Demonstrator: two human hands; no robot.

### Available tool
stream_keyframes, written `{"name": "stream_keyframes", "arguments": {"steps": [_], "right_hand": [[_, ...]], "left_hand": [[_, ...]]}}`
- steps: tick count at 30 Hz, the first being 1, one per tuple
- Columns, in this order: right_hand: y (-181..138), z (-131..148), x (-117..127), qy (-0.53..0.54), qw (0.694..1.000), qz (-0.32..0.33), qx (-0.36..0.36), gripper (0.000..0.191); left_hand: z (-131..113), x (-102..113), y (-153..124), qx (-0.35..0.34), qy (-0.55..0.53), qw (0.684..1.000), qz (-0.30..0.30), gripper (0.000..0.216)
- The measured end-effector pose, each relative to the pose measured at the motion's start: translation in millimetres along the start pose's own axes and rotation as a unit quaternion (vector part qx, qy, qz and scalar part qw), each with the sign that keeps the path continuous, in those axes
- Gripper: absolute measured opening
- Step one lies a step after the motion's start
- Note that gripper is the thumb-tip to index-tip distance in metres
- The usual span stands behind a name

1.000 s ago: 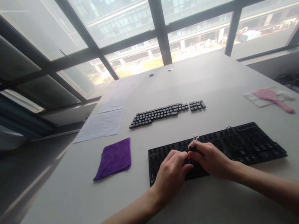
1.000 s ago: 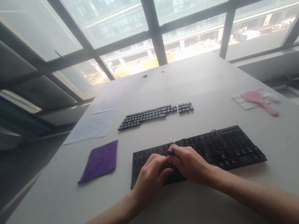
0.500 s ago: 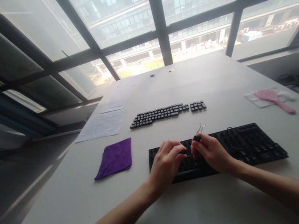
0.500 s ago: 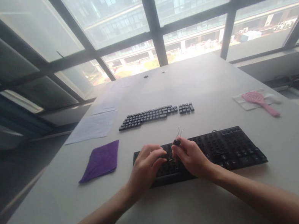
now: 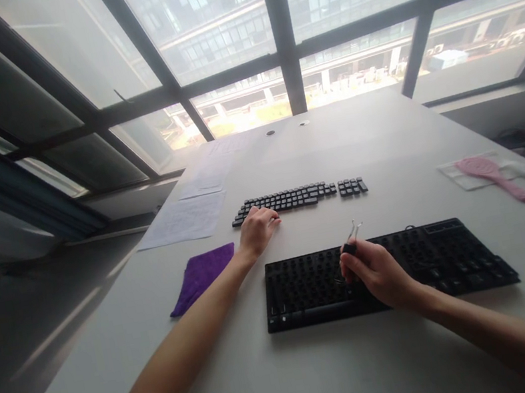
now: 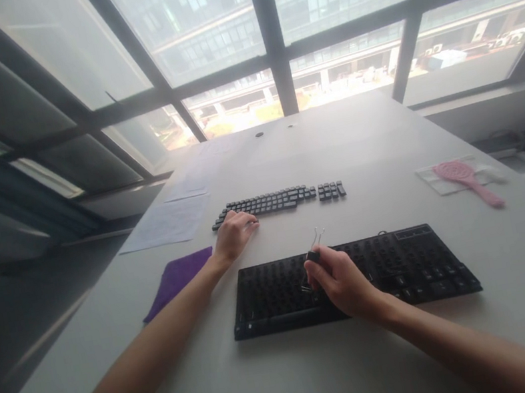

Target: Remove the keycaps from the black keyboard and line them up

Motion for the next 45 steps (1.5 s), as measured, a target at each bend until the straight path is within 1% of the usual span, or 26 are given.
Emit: {"name": "stream_keyframes", "arguments": {"steps": [3, 8, 13, 19, 21, 23, 25, 26, 28, 30, 32, 34, 35, 37, 39, 45], "right_hand": [[0, 2, 0, 0.000, 1.000, 0.009, 0.000, 0.030], [1, 4, 1, -0.001, 1.000, 0.008, 0.002, 0.029], [0, 3, 1, -0.004, 1.000, 0.007, 0.003, 0.029], [0, 0, 0, -0.001, 1.000, 0.006, -0.001, 0.029], [-1, -2, 0, 0.002, 1.000, 0.002, -0.002, 0.028], [-1, -3, 2, 0.005, 1.000, -0.019, -0.003, 0.027], [-1, -3, 7, 0.006, 0.998, -0.055, -0.003, 0.026], [0, -3, 10, 0.004, 0.997, -0.071, -0.002, 0.025], [1, 1, 13, -0.010, 0.997, -0.078, 0.007, 0.025], [2, 7, 12, -0.043, 0.997, -0.050, 0.027, 0.025], [1, 12, 11, -0.077, 0.996, -0.019, 0.048, 0.024], [0, 14, 11, -0.093, 0.994, -0.001, 0.060, 0.021], [0, 14, 10, -0.094, 0.994, 0.008, 0.060, 0.019], [-1, 12, 8, -0.091, 0.994, 0.026, 0.055, 0.017], [-2, 11, 5, -0.090, 0.994, 0.040, 0.051, 0.017], [-3, 17, 0, -0.102, 0.990, 0.081, 0.059, 0.024]], "left_hand": [[1, -2, -1, -0.006, 0.015, 1.000, -0.010, 0.009], [9, 0, 3, 0.014, 0.054, 0.998, -0.040, 0.008], [15, -1, 7, 0.028, 0.055, 0.997, -0.045, 0.007], [16, -4, 10, 0.037, 0.057, 0.997, -0.042, 0.005], [17, 0, 11, 0.044, 0.056, 0.996, -0.046, 0.013], [14, 10, 11, 0.051, 0.052, 0.996, -0.058, 0.028], [3, 22, 9, 0.049, 0.034, 0.996, -0.066, 0.038], [-7, 29, 6, 0.042, 0.018, 0.997, -0.064, 0.040], [-36, 40, -3, 0.018, -0.025, 0.999, -0.039, 0.037], [-73, 47, -19, -0.011, -0.069, 0.998, 0.006, 0.030], [-111, 49, -38, -0.034, -0.122, 0.990, 0.058, 0.023], [-140, 47, -55, -0.047, -0.162, 0.980, 0.101, 0.020], [-151, 45, -62, -0.052, -0.176, 0.976, 0.119, 0.019], [-162, 39, -72, -0.058, -0.191, 0.969, 0.144, 0.016], [-165, 34, -78, -0.056, -0.197, 0.966, 0.159, 0.015], [-165, 30, -82, -0.055, -0.190, 0.967, 0.162, 0.013]]}}
Point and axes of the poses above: each hand's wrist, its own y-axis towards the middle knuckle, its own x-axis out of the back of the hand, z = x × y, the point moved 6 cm from there along y, towards the middle knuckle, and after that the axes turned 5 degrees about -z, right-handed, at the moved point
